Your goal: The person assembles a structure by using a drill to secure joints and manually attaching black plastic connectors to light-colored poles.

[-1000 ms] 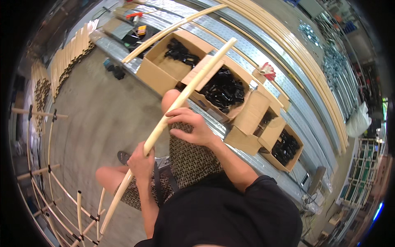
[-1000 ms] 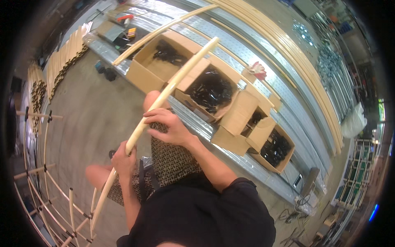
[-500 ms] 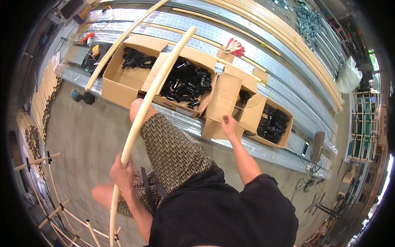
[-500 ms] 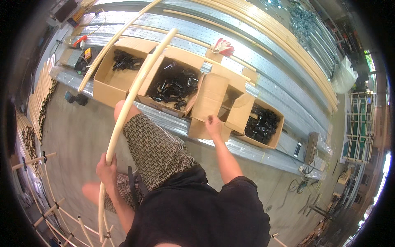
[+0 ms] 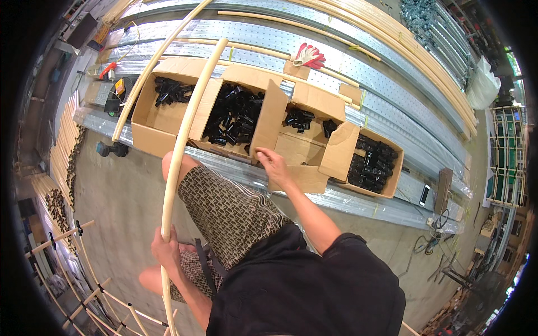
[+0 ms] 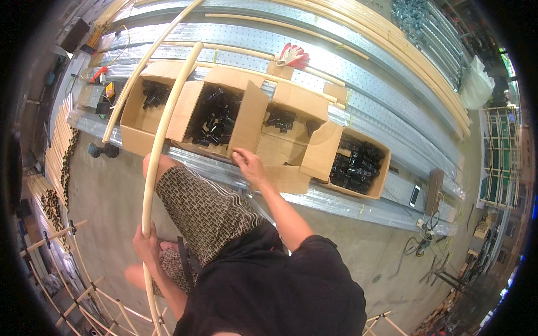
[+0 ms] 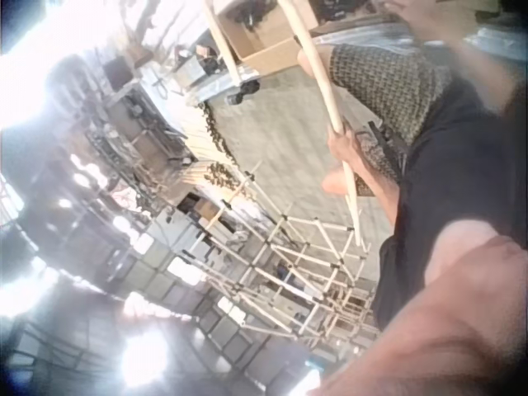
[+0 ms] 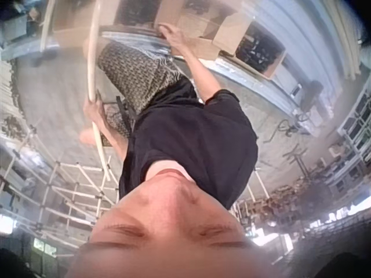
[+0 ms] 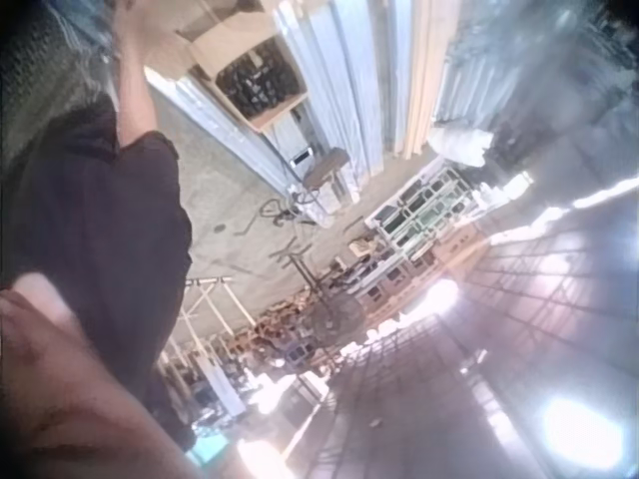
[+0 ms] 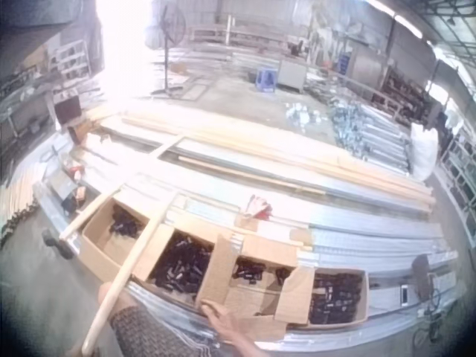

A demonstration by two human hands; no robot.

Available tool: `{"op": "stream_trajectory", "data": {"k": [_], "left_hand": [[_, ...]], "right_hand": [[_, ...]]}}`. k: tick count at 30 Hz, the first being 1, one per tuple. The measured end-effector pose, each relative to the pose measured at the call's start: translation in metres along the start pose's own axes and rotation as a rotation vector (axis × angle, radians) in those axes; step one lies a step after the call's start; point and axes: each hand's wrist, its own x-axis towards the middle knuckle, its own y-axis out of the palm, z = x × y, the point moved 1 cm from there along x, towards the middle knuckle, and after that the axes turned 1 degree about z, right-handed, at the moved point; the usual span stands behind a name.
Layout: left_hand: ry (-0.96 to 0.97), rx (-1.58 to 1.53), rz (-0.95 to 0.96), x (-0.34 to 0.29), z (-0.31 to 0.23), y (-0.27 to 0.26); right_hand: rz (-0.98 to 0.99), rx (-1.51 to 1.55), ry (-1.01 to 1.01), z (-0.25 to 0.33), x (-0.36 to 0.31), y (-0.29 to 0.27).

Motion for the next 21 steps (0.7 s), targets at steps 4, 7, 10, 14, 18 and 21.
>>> {"op": "stream_trajectory", "data": {"k": [4,7,10,14,18,21], "left_hand": [[0.008,0.002,0.018,-0.004,-0.01,-0.005],[-0.141,-0.221,0.058,-0.015,-0.026,-0.01],[-0.132,-0.193,0.023,-0.021,-0.011,-0.005],[-0.171,-0.174,0.021,-0.025,-0.013,-0.007],[-0.191,-0.128,-0.012,-0.027,-0.005,-0.004],[-0.189,-0.159,-0.004,-0.024,-0.01,-0.004]], "right_hand": [[-0.051,0.151,0.149,-0.055,0.031,0.009],[-0.18,0.302,0.39,-0.083,0.057,-0.027],[-0.226,0.158,0.575,-0.137,0.072,-0.063],[-0.062,-0.485,0.424,-0.227,0.061,-0.126],[-0.185,-0.397,0.643,-0.234,0.077,-0.154],[-0.335,-0.327,0.64,-0.247,0.1,-0.161]]}}
